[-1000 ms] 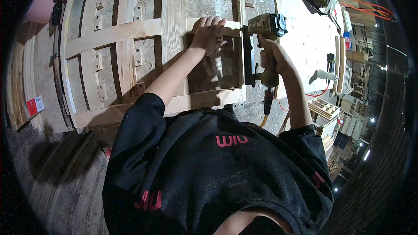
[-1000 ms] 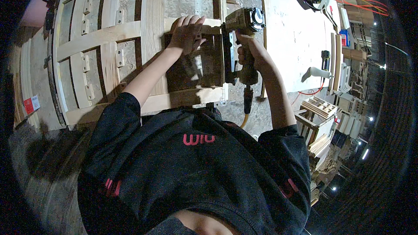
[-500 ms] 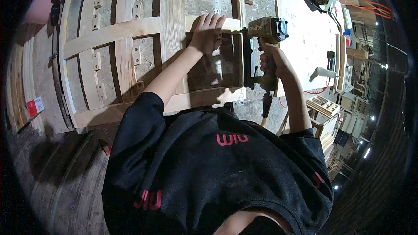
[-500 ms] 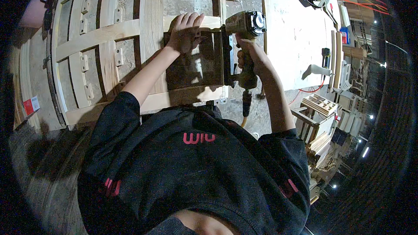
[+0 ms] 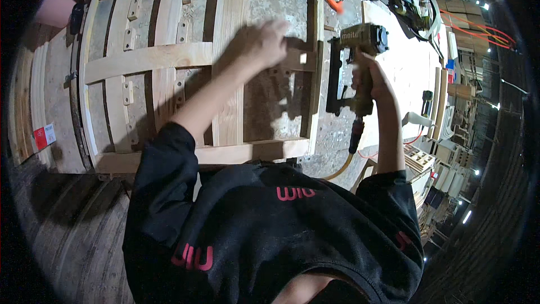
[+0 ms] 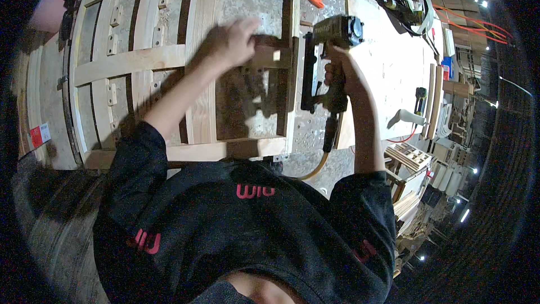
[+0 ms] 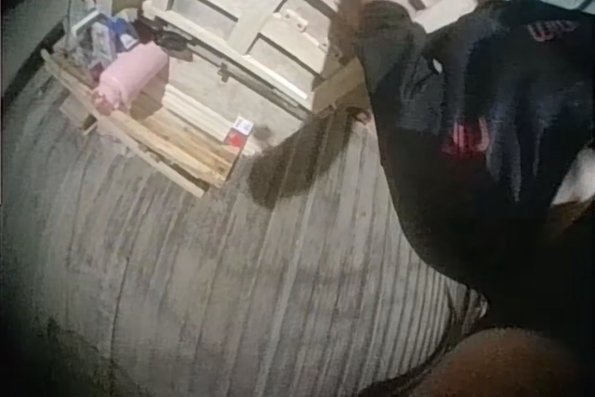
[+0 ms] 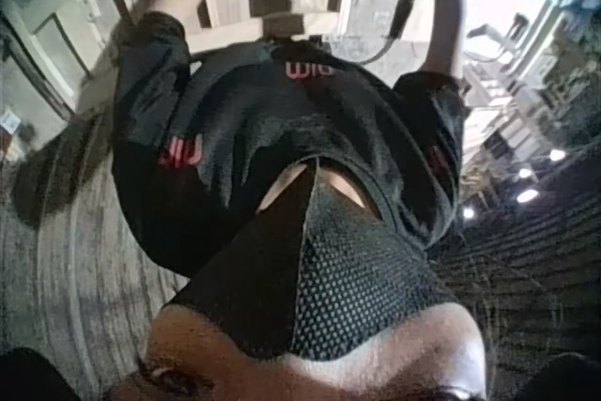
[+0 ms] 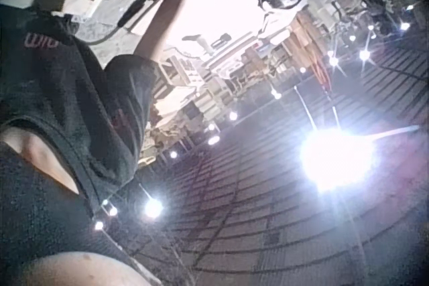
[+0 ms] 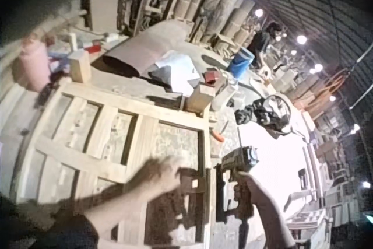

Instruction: Use a pneumatic nail gun and hammer to secure wooden slats to a furniture frame.

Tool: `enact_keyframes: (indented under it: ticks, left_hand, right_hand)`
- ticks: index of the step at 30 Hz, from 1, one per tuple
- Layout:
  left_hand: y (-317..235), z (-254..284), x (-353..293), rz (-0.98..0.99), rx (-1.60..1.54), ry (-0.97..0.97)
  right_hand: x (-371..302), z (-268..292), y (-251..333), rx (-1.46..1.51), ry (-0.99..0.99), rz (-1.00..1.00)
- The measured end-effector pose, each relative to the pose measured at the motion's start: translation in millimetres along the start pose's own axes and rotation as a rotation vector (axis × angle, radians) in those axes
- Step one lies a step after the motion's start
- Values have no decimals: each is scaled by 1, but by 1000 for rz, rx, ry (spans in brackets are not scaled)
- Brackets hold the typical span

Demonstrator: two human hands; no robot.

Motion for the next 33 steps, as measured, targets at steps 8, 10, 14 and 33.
enact_keyframes:
  ticks: [8, 10, 14, 33]
  left_hand:
    - [131, 103, 140, 19, 564, -461]
    - [139, 99, 140, 44, 595, -452]
    - [134, 100, 133, 131, 662, -420]
    - [128, 96, 133, 119, 609, -563]
  right_hand:
    - [84, -25, 96, -41, 139, 132]
    - [101, -33, 113, -115, 214, 191]
    - [132, -47, 127, -168, 207, 234]
    - [150, -54, 136, -243, 350, 278]
Point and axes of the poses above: each hand's wrist, its own x-axis towards the middle knuckle, its own z-axis out of the back of the hand, y = z × x, the point moved 5 cm from there along x, towards the middle knuckle, and after that the axes turned 7 degrees about z, right-handed, at the moved point
